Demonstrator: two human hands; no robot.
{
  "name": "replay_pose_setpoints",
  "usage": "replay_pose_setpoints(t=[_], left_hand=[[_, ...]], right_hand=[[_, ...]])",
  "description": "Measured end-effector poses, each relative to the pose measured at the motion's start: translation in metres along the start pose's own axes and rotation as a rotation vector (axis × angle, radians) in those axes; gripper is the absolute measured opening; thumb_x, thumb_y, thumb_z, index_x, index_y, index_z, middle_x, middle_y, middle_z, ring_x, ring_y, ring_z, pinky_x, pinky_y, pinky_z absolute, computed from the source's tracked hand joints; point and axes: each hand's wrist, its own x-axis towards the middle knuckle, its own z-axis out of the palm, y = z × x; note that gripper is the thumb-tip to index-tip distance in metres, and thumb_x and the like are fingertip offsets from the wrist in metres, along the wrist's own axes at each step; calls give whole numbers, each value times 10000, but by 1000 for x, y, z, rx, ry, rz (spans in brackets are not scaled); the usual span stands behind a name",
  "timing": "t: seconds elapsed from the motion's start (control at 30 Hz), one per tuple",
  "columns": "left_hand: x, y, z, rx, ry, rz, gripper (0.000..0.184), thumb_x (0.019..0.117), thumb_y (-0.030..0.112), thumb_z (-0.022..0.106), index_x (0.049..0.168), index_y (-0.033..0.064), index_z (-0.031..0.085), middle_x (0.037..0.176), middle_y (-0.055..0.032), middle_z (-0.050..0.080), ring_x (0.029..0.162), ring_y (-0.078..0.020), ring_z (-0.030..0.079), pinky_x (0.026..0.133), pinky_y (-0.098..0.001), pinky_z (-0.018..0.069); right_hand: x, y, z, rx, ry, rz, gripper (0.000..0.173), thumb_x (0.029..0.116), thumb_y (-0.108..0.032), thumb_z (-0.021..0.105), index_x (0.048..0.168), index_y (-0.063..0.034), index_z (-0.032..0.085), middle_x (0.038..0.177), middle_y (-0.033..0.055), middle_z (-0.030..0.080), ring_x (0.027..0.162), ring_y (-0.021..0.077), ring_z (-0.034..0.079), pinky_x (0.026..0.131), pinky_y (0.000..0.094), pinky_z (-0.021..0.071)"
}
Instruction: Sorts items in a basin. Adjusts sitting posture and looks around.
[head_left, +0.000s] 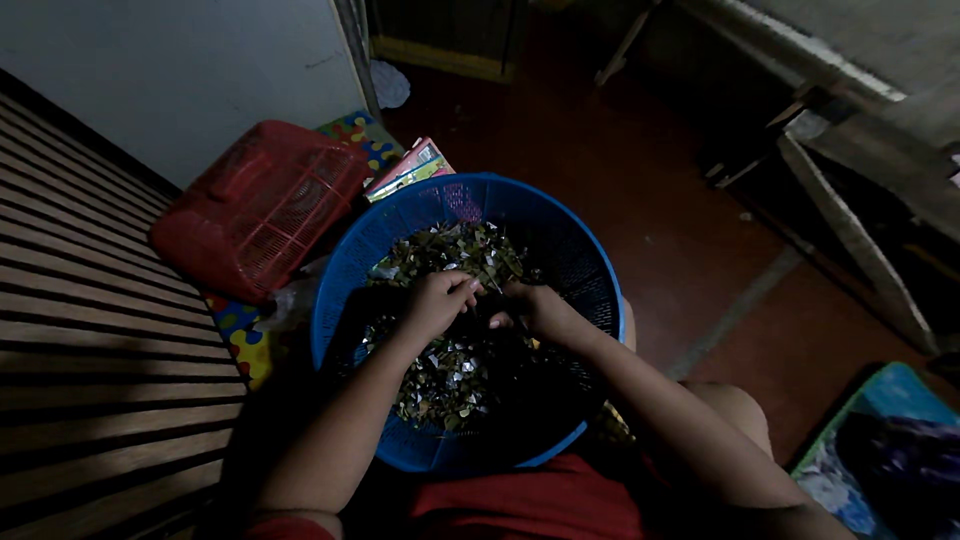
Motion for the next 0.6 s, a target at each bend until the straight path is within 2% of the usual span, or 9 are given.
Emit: replay_pose_setpoints(t=[0.13, 0.23, 0.3, 0.37, 0.47, 0.6], left_hand=[[0, 0, 0, -5, 5, 4, 260, 1078, 234, 544, 1050, 64, 739, 859, -11, 716, 742, -89, 662, 726, -280, 561], [0, -1, 0, -11, 6, 1, 263, 1079, 236, 541, 1049, 62, 737, 858, -16, 717, 744, -90, 661, 738, -286, 562], [0, -1, 1, -5, 4, 4, 267, 1078, 239, 543, 1049, 57, 737, 858, -18, 717, 751, -93, 667, 752, -292, 570], [0, -1, 2, 7, 0, 11, 266, 1077, 229, 544, 1028, 44, 730, 860, -24, 716, 752, -96, 666, 755, -298, 568], [-1, 1, 1, 30, -8, -8, 274, 1078, 254, 546, 1061, 52, 729, 882, -28, 718, 770, -109, 670, 761, -316, 568], [-1, 0, 1, 38, 3, 15, 276, 1083, 252, 532, 1074, 62, 732, 879, -41, 714, 741, -136, 660, 728, -341, 565]], right_hand=[[0, 5, 0, 58, 31, -4, 490, 913, -486, 730, 1086, -32, 670, 863, 75, 658, 755, 160, 623, 732, 401, 544], [0, 5, -1, 65, -60, 43, 621, 892, -601, 694, 1183, -57, 625, 945, 96, 657, 857, 200, 636, 797, 460, 542], [-1, 2, 0, 43, -119, 44, 658, 891, -641, 665, 1214, -71, 608, 953, 94, 650, 867, 201, 633, 802, 464, 537], [0, 1, 2, 37, -134, 12, 610, 901, -592, 690, 1192, -59, 639, 938, 91, 656, 855, 196, 628, 808, 463, 534], [-1, -3, 2, 18, -77, -22, 480, 915, -479, 728, 1080, -31, 679, 868, 95, 658, 808, 198, 629, 782, 458, 532], [-3, 1, -1, 69, -19, 9, 459, 932, -452, 723, 1107, -31, 667, 855, 81, 650, 750, 165, 613, 728, 401, 539]])
